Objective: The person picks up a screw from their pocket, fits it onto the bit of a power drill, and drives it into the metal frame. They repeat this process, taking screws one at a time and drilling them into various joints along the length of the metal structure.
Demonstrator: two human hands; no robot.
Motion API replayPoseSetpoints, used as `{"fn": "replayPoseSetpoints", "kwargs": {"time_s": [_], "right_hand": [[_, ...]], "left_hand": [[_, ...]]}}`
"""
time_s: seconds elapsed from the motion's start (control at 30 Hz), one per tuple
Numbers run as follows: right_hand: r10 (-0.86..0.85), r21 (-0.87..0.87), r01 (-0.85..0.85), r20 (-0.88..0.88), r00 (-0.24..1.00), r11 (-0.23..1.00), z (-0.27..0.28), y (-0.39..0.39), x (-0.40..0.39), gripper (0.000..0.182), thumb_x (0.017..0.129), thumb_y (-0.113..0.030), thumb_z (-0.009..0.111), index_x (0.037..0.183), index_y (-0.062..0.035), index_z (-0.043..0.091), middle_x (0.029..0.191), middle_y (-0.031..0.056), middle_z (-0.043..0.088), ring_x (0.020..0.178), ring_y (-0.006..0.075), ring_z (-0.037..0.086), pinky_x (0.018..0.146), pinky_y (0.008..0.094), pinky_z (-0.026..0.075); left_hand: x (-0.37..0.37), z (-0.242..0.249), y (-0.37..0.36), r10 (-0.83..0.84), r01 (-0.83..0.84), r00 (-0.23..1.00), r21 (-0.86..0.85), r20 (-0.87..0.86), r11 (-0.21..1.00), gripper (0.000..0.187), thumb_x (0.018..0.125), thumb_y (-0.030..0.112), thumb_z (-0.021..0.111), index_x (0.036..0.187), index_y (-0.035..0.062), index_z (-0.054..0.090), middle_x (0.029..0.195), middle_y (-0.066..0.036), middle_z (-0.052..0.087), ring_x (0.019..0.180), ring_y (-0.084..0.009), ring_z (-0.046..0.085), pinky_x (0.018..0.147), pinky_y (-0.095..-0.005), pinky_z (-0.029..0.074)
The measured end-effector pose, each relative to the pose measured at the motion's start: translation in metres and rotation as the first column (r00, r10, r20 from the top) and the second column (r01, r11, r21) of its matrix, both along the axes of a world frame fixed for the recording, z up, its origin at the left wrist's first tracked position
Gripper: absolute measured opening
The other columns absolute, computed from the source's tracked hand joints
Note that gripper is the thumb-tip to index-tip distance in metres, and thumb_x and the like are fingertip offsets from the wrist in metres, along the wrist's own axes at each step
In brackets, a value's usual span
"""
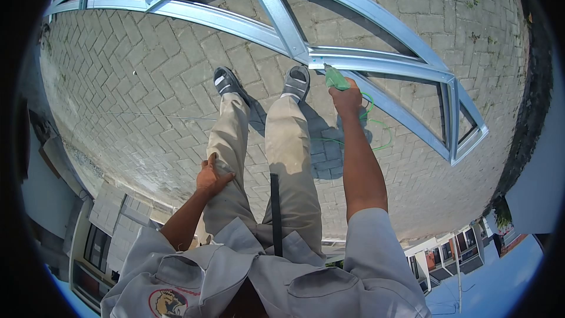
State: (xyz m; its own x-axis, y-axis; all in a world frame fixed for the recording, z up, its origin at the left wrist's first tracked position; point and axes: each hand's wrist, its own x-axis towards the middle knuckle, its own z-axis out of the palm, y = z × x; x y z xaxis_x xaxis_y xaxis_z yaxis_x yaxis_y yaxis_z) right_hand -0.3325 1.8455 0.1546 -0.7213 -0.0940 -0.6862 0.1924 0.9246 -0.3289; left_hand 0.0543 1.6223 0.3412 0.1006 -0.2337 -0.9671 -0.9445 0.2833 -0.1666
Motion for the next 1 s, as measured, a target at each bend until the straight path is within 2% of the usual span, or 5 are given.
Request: {"fn": "replayPoseSetpoints", "kwargs": {"time_s": [0.17, 0.37, 0.5, 0.77, 1.0], "right_hand": [[0.115, 0.15, -0.115, 0.012, 0.993, 0.982, 0.013, -0.023, 0.009, 0.058, 0.072, -0.032, 0.081, 0.125, -0.013, 0.069, 0.109, 0.017, 0.076, 0.102, 0.0373, 0.073, 0.09, 0.0455, 0.057], [0.154, 0.161, -0.149, -0.021, 0.988, 0.976, 0.004, -0.008, 0.011, 0.057, 0.075, -0.032, 0.079, 0.129, -0.0171, 0.067, 0.116, 0.0163, 0.075, 0.109, 0.0379, 0.071, 0.094, 0.0469, 0.056], [0.219, 0.247, -0.224, 0.048, 0.975, 0.943, 0.022, -0.026, -0.001, 0.058, 0.075, -0.033, 0.079, 0.129, -0.0189, 0.067, 0.118, 0.0152, 0.074, 0.111, 0.0378, 0.07, 0.096, 0.0477, 0.055], [0.323, 0.244, -0.34, 0.108, 0.94, 0.908, 0.017, -0.026, -0.016, 0.056, 0.075, -0.034, 0.08, 0.128, -0.0194, 0.069, 0.115, 0.0162, 0.075, 0.11, 0.038, 0.07, 0.095, 0.0476, 0.055], [0.311, 0.241, -0.322, 0.085, 0.947, 0.915, 0.026, -0.038, -0.015, 0.057, 0.074, -0.034, 0.082, 0.127, -0.0197, 0.071, 0.117, 0.017, 0.075, 0.111, 0.038, 0.07, 0.095, 0.0469, 0.055]], "left_hand": [[-0.012, -0.004, 0.001, -0.004, 0.006, 0.997, -0.022, 0.075, 1.0, 0.109, 0.074, 0.05, 0.084, 0.161, 0.0118, 0.03, 0.147, -0.023, 0.046, 0.128, -0.04, 0.06, 0.106, -0.0452, 0.051], [-0.011, -0.008, 0.001, 0.003, -0.001, 0.996, -0.021, 0.087, 1.0, 0.109, 0.075, 0.051, 0.083, 0.161, 0.0106, 0.029, 0.149, -0.023, 0.045, 0.127, -0.0395, 0.06, 0.106, -0.0449, 0.052], [-0.012, -0.012, 0.002, -0.033, 0.036, 0.993, -0.02, 0.114, 0.999, 0.108, 0.076, 0.051, 0.082, 0.161, 0.0097, 0.029, 0.15, -0.023, 0.044, 0.127, -0.0399, 0.06, 0.105, -0.0446, 0.052], [-0.013, -0.012, -0.011, 0.01, -0.008, 0.994, -0.02, 0.107, 1.0, 0.11, 0.076, 0.051, 0.082, 0.162, 0.0102, 0.027, 0.149, -0.023, 0.044, 0.127, -0.0393, 0.06, 0.106, -0.0441, 0.051], [-0.007, -0.012, -0.01, 0.01, -0.007, 0.996, -0.026, 0.089, 1.0, 0.11, 0.076, 0.051, 0.082, 0.163, 0.0113, 0.028, 0.147, -0.022, 0.046, 0.127, -0.0388, 0.061, 0.106, -0.0436, 0.051]]}}
